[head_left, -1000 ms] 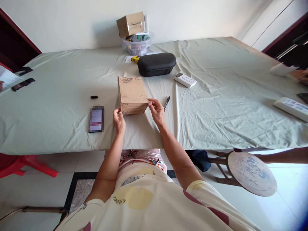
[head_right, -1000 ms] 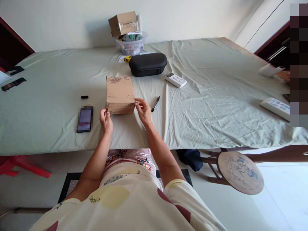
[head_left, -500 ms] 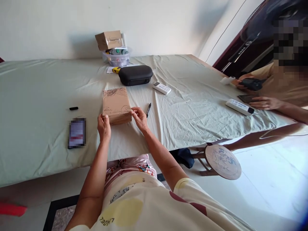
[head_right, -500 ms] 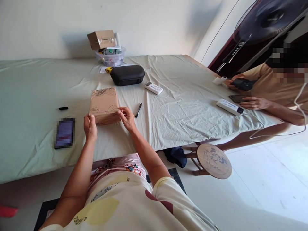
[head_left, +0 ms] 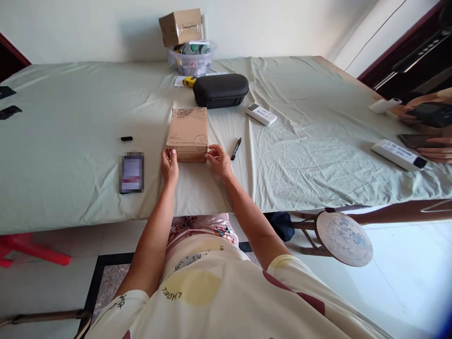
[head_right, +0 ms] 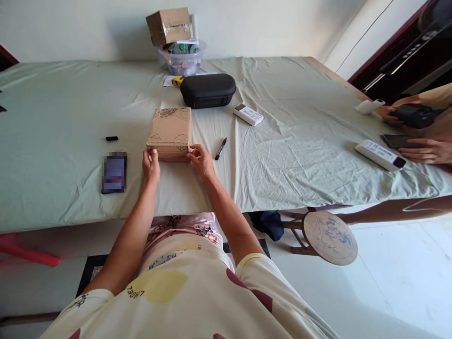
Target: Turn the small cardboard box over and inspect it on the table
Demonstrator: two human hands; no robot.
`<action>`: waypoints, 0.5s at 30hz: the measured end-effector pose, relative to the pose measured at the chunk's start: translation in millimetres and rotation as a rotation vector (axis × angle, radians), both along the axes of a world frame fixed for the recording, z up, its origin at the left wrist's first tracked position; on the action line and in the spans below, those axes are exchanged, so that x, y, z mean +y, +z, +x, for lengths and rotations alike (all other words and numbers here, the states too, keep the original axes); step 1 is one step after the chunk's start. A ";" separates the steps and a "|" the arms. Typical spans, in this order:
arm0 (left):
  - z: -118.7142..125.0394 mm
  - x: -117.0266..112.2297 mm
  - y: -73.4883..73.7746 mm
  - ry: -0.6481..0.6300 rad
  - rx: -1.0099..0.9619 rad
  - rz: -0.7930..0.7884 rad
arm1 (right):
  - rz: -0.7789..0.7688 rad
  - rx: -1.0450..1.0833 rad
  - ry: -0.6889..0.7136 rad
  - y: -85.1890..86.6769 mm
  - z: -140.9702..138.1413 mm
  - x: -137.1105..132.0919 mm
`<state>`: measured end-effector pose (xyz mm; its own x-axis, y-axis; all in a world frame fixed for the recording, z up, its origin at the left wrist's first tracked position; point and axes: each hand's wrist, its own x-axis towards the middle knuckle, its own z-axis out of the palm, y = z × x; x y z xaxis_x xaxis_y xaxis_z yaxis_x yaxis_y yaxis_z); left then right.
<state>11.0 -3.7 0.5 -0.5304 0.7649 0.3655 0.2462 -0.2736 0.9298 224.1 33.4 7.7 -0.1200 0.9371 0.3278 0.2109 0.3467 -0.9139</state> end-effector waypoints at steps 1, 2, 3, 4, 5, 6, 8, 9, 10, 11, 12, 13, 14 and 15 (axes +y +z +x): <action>-0.6 -0.5 -1.7 -0.003 0.007 -0.005 | 0.005 -0.062 -0.018 -1.1 1.3 0.3; -1.0 -0.8 -2.9 -0.006 0.012 -0.004 | 0.016 -0.130 -0.040 -2.4 2.6 0.5; -1.3 -1.1 -3.9 -0.008 0.013 0.002 | 0.030 -0.197 -0.063 -3.8 3.9 0.7; -1.4 -1.3 -4.5 -0.012 0.014 0.007 | 0.044 -0.258 -0.085 -5.4 5.0 1.1; -1.4 -1.6 -5.0 -0.016 0.014 0.011 | 0.057 -0.308 -0.104 -7.2 6.0 1.5; -1.1 -1.8 -5.4 -0.018 0.013 0.011 | 0.069 -0.345 -0.116 -9.0 6.8 2.1; -0.6 -2.3 -5.9 -0.005 0.007 0.003 | 0.086 -0.379 -0.125 -11.9 7.8 3.2; -0.4 -2.5 -6.0 0.007 0.006 -0.003 | 0.087 -0.379 -0.123 -12.5 8.1 3.7; -0.5 -2.7 -6.2 0.019 0.006 -0.008 | 0.081 -0.369 -0.118 -12.4 8.2 4.0; -0.8 -2.8 -6.4 0.026 0.007 -0.011 | 0.069 -0.349 -0.108 -11.6 8.1 4.2; -1.6 -2.9 -6.7 0.029 0.006 -0.011 | 0.056 -0.320 -0.096 -10.2 7.9 4.1; -2.6 -2.9 -7.1 0.026 0.004 -0.009 | 0.048 -0.282 -0.081 -8.3 7.5 3.8; -3.9 -2.8 -7.8 0.020 -0.001 -0.007 | 0.049 -0.238 -0.065 -6.2 7.0 3.4; -5.3 -2.5 -8.7 0.014 -0.007 -0.004 | 0.061 -0.189 -0.051 -3.9 6.4 2.7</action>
